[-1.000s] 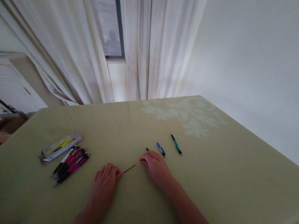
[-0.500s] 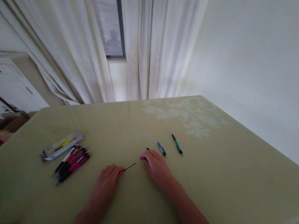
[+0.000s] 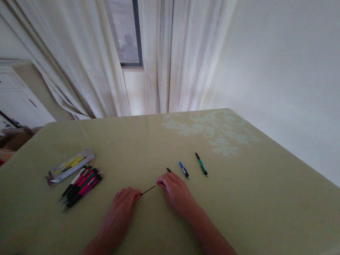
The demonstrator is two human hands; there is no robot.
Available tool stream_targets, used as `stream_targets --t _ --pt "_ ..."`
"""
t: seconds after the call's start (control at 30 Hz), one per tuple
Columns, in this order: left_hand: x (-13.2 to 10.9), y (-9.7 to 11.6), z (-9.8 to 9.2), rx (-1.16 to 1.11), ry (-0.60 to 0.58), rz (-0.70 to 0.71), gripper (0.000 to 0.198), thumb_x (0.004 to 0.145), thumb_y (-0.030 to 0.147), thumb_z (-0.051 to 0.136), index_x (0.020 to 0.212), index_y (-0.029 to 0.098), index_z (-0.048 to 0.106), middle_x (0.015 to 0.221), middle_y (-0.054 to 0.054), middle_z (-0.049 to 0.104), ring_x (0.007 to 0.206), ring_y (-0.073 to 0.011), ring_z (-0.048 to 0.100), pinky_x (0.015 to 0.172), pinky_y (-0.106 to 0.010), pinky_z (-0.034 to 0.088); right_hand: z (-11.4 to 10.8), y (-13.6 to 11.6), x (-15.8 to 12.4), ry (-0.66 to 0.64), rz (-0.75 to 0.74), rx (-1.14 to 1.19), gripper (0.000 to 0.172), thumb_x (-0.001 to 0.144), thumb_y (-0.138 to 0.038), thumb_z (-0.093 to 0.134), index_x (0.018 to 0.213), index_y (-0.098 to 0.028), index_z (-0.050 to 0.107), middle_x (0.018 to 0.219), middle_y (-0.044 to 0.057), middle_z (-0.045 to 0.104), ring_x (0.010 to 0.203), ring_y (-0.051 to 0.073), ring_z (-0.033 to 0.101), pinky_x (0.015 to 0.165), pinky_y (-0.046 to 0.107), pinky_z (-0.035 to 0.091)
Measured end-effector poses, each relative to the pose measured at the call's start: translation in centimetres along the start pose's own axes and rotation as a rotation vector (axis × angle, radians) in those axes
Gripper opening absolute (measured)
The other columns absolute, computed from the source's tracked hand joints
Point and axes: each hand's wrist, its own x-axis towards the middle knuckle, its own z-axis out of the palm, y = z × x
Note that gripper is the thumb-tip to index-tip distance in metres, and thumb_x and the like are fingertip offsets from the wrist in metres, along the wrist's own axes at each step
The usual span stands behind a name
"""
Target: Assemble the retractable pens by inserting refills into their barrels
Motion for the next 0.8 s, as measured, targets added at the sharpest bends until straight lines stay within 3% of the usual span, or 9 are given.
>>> stream_targets --t 0.8 --pt "0.09 -0.02 0.11 -0.012 0.045 0.014 0.032 0.109 0.027 0.04 0.1 0.021 0.07 0.092 -0.005 0.071 0.085 -0.0231 0.064 0.081 -0.038 0.049 0.02 0.33 -0.14 0.003 -0.017 0.08 0.011 0.104 -0.018 0.053 0.098 -0.021 0.063 0.095 0.005 0.068 0.092 0.022 0.063 0.084 0.035 0.052"
